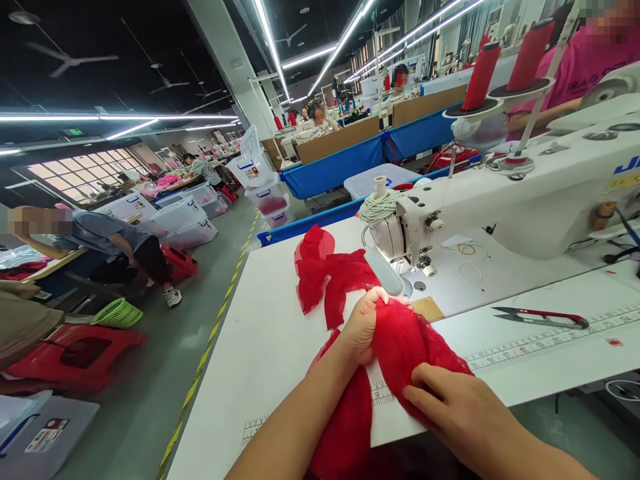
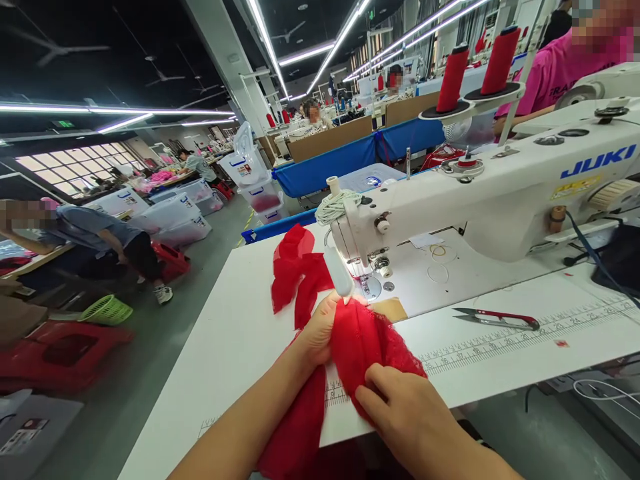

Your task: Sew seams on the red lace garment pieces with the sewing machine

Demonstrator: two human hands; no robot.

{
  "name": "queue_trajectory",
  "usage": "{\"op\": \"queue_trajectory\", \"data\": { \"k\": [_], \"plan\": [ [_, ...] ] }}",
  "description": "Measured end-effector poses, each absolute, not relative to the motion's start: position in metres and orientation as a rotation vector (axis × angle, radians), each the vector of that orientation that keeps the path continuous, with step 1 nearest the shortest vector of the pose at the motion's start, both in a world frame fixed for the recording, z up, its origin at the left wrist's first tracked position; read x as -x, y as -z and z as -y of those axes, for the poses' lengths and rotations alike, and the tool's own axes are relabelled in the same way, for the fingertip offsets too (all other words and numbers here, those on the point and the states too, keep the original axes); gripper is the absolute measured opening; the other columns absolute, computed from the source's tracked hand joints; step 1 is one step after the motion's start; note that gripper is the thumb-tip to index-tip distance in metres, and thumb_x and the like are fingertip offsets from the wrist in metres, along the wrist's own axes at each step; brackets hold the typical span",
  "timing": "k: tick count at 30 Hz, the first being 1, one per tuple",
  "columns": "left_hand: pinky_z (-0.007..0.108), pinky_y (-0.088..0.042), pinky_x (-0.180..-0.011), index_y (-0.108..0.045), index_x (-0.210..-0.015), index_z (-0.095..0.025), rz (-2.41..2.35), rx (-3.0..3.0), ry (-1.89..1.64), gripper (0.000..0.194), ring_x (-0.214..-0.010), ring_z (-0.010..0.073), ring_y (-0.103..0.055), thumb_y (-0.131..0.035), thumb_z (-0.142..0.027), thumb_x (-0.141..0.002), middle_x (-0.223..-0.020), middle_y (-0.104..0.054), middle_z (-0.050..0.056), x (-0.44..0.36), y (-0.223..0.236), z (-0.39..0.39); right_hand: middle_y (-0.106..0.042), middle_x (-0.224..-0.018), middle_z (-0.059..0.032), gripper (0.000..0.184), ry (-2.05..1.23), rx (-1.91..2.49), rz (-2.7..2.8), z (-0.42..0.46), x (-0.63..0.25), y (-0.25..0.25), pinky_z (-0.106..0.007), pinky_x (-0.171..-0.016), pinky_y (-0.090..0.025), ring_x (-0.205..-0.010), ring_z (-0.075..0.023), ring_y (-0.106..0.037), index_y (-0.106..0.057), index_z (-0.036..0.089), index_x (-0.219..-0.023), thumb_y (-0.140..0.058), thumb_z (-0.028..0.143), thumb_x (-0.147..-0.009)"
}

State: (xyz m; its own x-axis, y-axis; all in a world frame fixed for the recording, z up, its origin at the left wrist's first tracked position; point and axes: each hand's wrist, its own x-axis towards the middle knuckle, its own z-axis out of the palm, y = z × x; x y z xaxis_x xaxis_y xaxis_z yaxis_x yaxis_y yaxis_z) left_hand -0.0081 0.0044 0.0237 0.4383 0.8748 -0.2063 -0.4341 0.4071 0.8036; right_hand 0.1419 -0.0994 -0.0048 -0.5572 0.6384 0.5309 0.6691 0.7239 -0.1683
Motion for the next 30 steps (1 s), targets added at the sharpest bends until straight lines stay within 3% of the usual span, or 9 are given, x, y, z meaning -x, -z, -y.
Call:
{"op": "queue_trajectory", "data": {
  "k": [2, 4, 7, 10, 12, 17, 23, 27, 30],
  "plan": [
    [0.03, -0.051, -0.074, -0.043, -0.072, -0.019, -0.667, -0.703, -0.89, 0.046, -0.085, 0.0216, -0.065, -0.086, -0.024, -0.056, -0.081, -0.064, 0.002, 0.009, -0.026, -0.005, -0.064, -0.081, -0.0017, 0.016, -0.091, 0.964, 2.41, 0.098, -0.147, -0.006, -0.026, -0.048, -0.041, -0.059, -0.0155, -0.06, -0.064, 0.022, -0.104, -0.051, 0.024, -0.094],
    [0.031, -0.051, -0.076, -0.041, -0.069, -0.019, -0.64, -0.665, -0.867, 0.044, -0.086, 0.0222, -0.065, -0.084, -0.025, -0.058, -0.081, -0.063, 0.003, 0.01, -0.028, -0.007, -0.067, -0.093, -0.0032, 0.023, -0.323, 0.934, 2.352, 0.096, -0.154, -0.016, -0.026, -0.055, -0.049, -0.069, -0.0161, -0.065, -0.061, 0.025, -0.113, -0.056, 0.036, -0.094],
    [0.032, -0.051, -0.078, -0.043, -0.067, -0.018, -0.602, -0.621, -0.831, 0.038, -0.085, 0.0225, -0.065, -0.08, -0.024, -0.06, -0.082, -0.063, 0.004, 0.011, -0.029, -0.008, -0.068, -0.103, -0.0057, 0.021, -0.647, 1.082, 1.932, 0.088, -0.16, -0.017, -0.026, -0.06, -0.054, -0.067, -0.0135, -0.065, -0.059, 0.024, -0.103, -0.045, 0.038, -0.098],
    [0.032, -0.05, -0.077, -0.05, -0.068, -0.017, -0.581, -0.583, -0.769, 0.025, -0.08, 0.0216, -0.064, -0.073, -0.025, -0.065, -0.081, -0.063, 0.006, 0.011, -0.028, -0.01, -0.068, -0.075, -0.0021, 0.028, -0.959, 1.365, 1.486, 0.075, -0.161, -0.007, -0.028, -0.05, -0.051, -0.049, -0.0143, -0.06, -0.055, 0.024, -0.099, -0.044, 0.049, -0.093],
    [0.032, -0.05, -0.075, -0.053, -0.07, -0.016, -0.574, -0.558, -0.733, 0.021, -0.074, 0.0194, -0.062, -0.071, -0.027, -0.066, -0.08, -0.062, 0.006, 0.011, -0.027, -0.011, -0.062, -0.057, 0.0026, 0.036, -1.114, 1.467, 1.393, 0.068, -0.16, -0.001, -0.029, -0.05, -0.049, -0.046, -0.017, -0.059, -0.054, 0.023, -0.104, -0.048, 0.055, -0.087],
    [0.028, -0.048, -0.07, -0.055, -0.072, -0.015, -0.557, -0.539, -0.73, 0.024, -0.062, 0.0111, -0.054, -0.072, -0.028, -0.064, -0.082, -0.059, 0.002, 0.014, -0.027, -0.012, -0.054, -0.052, 0.0052, 0.041, -1.062, 1.518, 1.473, 0.061, -0.156, -0.003, -0.028, -0.049, -0.038, -0.049, -0.0165, -0.054, -0.058, 0.022, -0.105, -0.051, 0.054, -0.08],
    [0.027, -0.047, -0.069, -0.046, -0.065, -0.017, -0.546, -0.626, -0.822, 0.035, -0.072, 0.016, -0.058, -0.078, -0.032, -0.064, -0.08, -0.059, 0.004, 0.012, -0.03, -0.007, -0.04, -0.047, 0.008, 0.043, -1.0, 1.49, 1.329, 0.06, -0.15, -0.016, -0.026, -0.043, -0.027, -0.043, -0.013, -0.037, -0.059, 0.022, -0.094, -0.052, 0.062, -0.079],
    [0.032, -0.048, -0.074, -0.052, -0.069, -0.017, -0.577, -0.692, -0.844, 0.036, -0.077, 0.0206, -0.061, -0.083, -0.033, -0.061, -0.078, -0.061, 0.004, 0.009, -0.033, -0.003, -0.048, -0.056, 0.0038, 0.031, -0.886, 1.413, 1.374, 0.056, -0.146, -0.017, -0.026, -0.043, -0.031, -0.046, -0.0124, -0.039, -0.059, 0.023, -0.077, -0.054, 0.053, -0.083],
    [0.031, -0.048, -0.077, -0.061, -0.083, -0.017, -0.628, -0.735, -0.872, 0.035, -0.083, 0.0221, -0.063, -0.085, -0.03, -0.061, -0.083, -0.064, 0.003, 0.008, -0.032, -0.003, -0.057, -0.072, -0.0005, 0.026, -0.725, 1.315, 1.379, 0.053, -0.148, -0.015, -0.026, -0.047, -0.039, -0.05, -0.0121, -0.044, -0.056, 0.022, -0.07, -0.054, 0.043, -0.085]
  ]
}}
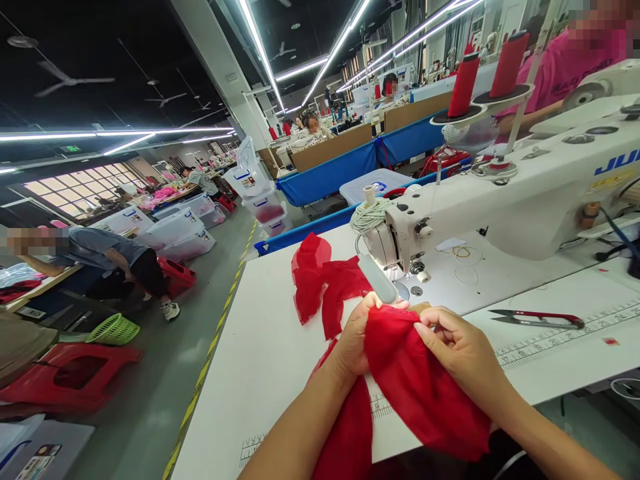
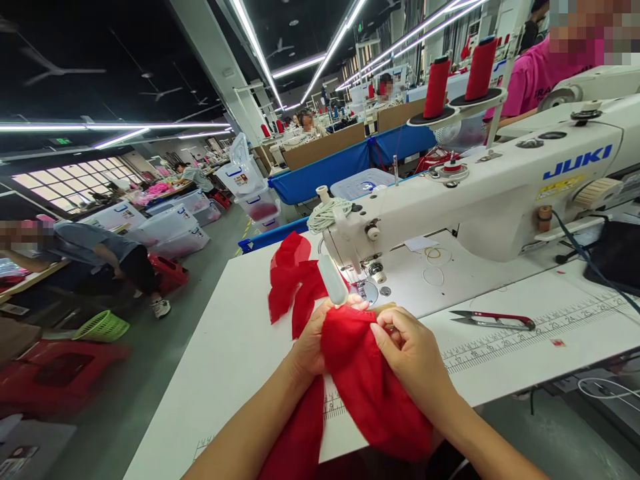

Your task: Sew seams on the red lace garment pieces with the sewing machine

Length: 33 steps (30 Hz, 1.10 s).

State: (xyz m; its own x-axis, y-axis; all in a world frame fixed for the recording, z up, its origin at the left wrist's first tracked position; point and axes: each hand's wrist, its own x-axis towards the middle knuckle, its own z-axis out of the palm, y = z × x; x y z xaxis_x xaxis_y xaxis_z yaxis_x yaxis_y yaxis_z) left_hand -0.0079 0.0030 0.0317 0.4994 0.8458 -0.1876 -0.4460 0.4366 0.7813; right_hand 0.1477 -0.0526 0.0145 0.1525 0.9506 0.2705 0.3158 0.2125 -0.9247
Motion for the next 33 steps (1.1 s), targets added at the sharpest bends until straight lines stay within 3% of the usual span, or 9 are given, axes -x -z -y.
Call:
{"op": "queue_trajectory", "data": {
  "k": [2, 7, 13, 19, 25, 33],
  "plan": [
    [0.03, -0.048, -0.077, -0.063, -0.091, -0.018, -0.676, -0.765, -0.897, 0.039, -0.087, 0.0225, -0.063, -0.085, -0.031, -0.062, -0.089, -0.065, 0.004, 0.007, -0.028, -0.004, -0.062, -0.08, -0.0021, 0.02, -0.576, 1.314, 1.369, 0.051, -0.152, -0.013, -0.026, -0.049, -0.043, -0.052, -0.0123, -0.047, -0.058, 0.023, -0.072, -0.056, 0.038, -0.085],
    [0.027, -0.048, -0.065, -0.065, -0.094, -0.014, -0.802, -0.849, -0.881, 0.051, -0.08, 0.0193, -0.062, -0.075, -0.058, -0.071, -0.096, -0.066, 0.011, 0.007, -0.018, -0.006, -0.064, -0.087, -0.0028, 0.018, -0.289, 1.392, 1.402, 0.048, -0.165, -0.009, -0.027, -0.05, -0.045, -0.055, -0.0126, -0.053, -0.06, 0.024, -0.07, -0.056, 0.034, -0.084],
    [0.022, -0.041, -0.059, -0.063, -0.098, -0.014, -0.838, -0.981, -0.898, 0.051, -0.065, 0.0115, -0.055, -0.091, -0.034, -0.06, -0.081, -0.064, 0.002, 0.007, -0.015, -0.003, -0.065, -0.088, -0.003, 0.017, -0.14, 1.361, 1.469, 0.048, -0.169, -0.004, -0.026, -0.05, -0.047, -0.057, -0.0123, -0.055, -0.061, 0.023, -0.074, -0.054, 0.032, -0.088],
    [0.022, -0.041, -0.062, -0.058, -0.083, -0.015, -0.839, -1.017, -1.031, 0.043, -0.068, 0.0112, -0.054, -0.089, -0.038, -0.062, -0.077, -0.061, 0.001, 0.008, -0.016, -0.006, -0.067, -0.089, -0.003, 0.017, -0.022, 1.377, 1.502, 0.05, -0.169, 0.0, -0.026, -0.056, -0.048, -0.059, -0.0122, -0.058, -0.061, 0.023, -0.079, -0.051, 0.03, -0.091],
    [0.024, -0.044, -0.07, -0.061, -0.084, -0.015, -0.837, -1.052, -1.039, 0.041, -0.075, 0.0127, -0.056, -0.087, -0.038, -0.063, -0.081, -0.06, 0.002, 0.009, -0.019, -0.005, -0.068, -0.088, -0.003, 0.018, -0.004, 1.384, 1.518, 0.049, -0.169, 0.002, -0.026, -0.058, -0.049, -0.065, -0.0142, -0.062, -0.062, 0.024, -0.079, -0.051, 0.032, -0.091],
    [0.024, -0.042, -0.065, -0.056, -0.079, -0.015, -0.869, -1.1, -1.011, 0.035, -0.072, 0.0122, -0.054, -0.084, -0.032, -0.066, -0.082, -0.06, 0.003, 0.008, -0.017, -0.007, -0.068, -0.084, -0.0031, 0.023, -0.062, 1.37, 1.491, 0.048, -0.172, -0.003, -0.027, -0.054, -0.046, -0.059, -0.0137, -0.059, -0.061, 0.024, -0.07, -0.053, 0.033, -0.089]
  ]
}}
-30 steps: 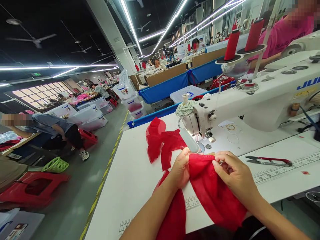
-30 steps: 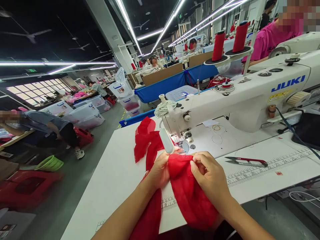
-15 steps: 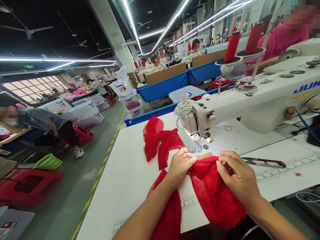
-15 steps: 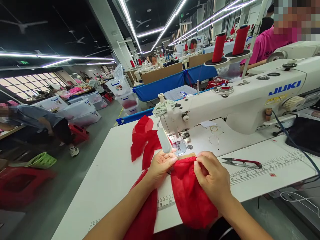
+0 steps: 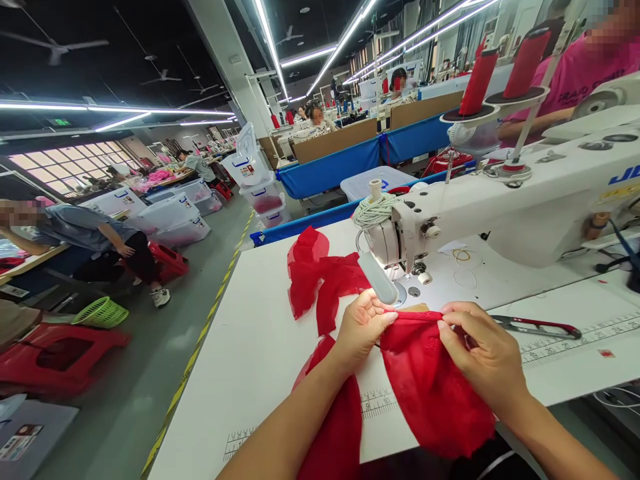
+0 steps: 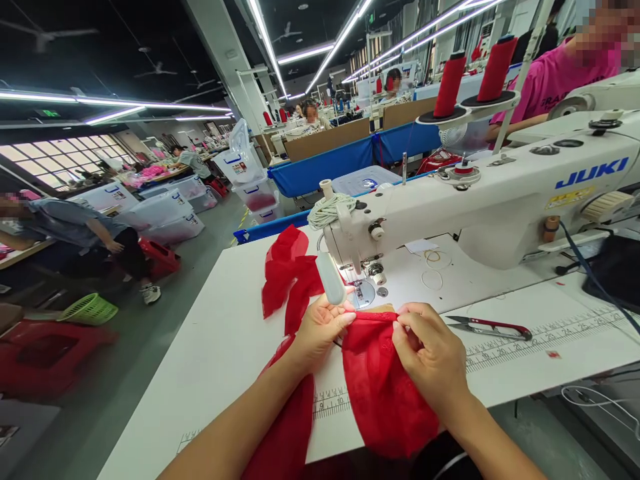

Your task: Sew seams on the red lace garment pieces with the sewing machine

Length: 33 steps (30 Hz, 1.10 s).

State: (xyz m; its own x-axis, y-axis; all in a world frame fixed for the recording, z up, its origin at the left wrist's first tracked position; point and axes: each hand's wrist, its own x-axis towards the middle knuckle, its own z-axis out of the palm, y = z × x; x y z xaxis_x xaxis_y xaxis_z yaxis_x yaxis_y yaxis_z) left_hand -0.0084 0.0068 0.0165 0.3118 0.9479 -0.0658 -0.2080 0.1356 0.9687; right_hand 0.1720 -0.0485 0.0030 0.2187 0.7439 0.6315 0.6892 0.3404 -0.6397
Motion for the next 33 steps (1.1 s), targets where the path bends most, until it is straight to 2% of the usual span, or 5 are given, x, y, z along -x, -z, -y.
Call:
{"op": "queue_trajectory", "data": {
  "k": [11, 17, 23, 30, 33],
  "plan": [
    [0.025, -0.04, -0.062, -0.067, -0.082, -0.016, -0.886, -1.309, -0.965, 0.024, -0.064, 0.0133, -0.05, -0.078, -0.035, -0.071, -0.075, -0.058, 0.003, 0.01, -0.014, -0.009, -0.069, -0.084, -0.0035, 0.018, -0.175, 1.265, 1.563, 0.049, -0.172, -0.009, -0.025, -0.05, -0.051, -0.059, -0.0144, -0.062, -0.059, 0.024, -0.074, -0.051, 0.029, -0.09],
    [0.03, -0.044, -0.076, -0.076, -0.094, -0.021, -0.887, -1.584, -0.888, 0.019, -0.081, 0.0206, -0.054, -0.073, -0.03, -0.077, -0.088, -0.061, 0.007, 0.012, -0.016, -0.006, -0.066, -0.117, -0.0107, 0.048, -0.067, 1.384, 1.956, 0.082, -0.189, 0.012, -0.025, -0.045, -0.052, -0.057, -0.0146, -0.065, -0.047, 0.021, -0.13, -0.058, 0.029, -0.084],
    [0.032, -0.04, -0.082, -0.072, -0.084, -0.022, -0.811, -2.001, -0.693, 0.01, -0.086, 0.0211, -0.051, -0.072, -0.022, -0.075, -0.088, -0.058, 0.005, 0.005, -0.022, 0.005, -0.064, -0.083, -0.0004, 0.022, -0.332, 1.299, 1.885, 0.094, -0.21, 0.017, -0.023, -0.061, -0.054, -0.07, -0.0142, -0.065, -0.061, 0.027, -0.091, -0.041, 0.019, -0.095],
    [0.025, -0.041, -0.058, -0.064, -0.086, -0.018, -0.808, -1.96, -0.497, 0.019, -0.064, 0.0162, -0.053, -0.049, -0.028, -0.092, -0.071, -0.057, 0.003, -0.036, -0.047, 0.033, -0.064, -0.122, -0.0111, 0.024, -0.974, 0.977, 1.204, 0.093, -0.205, -0.004, -0.032, -0.077, -0.059, -0.097, -0.0231, -0.067, -0.067, 0.023, -0.093, -0.058, 0.046, -0.091],
    [0.03, -0.045, -0.069, -0.064, -0.099, -0.019, -1.017, -2.136, -0.388, 0.015, -0.076, 0.0213, -0.057, -0.054, -0.027, -0.09, -0.08, -0.06, 0.005, -0.058, -0.058, 0.035, -0.072, -0.093, -0.0086, 0.033, -1.034, 0.973, 0.839, 0.093, -0.216, -0.007, -0.033, -0.066, -0.06, -0.077, -0.0216, -0.069, -0.062, 0.023, -0.098, -0.061, 0.054, -0.087]
  ]
}}
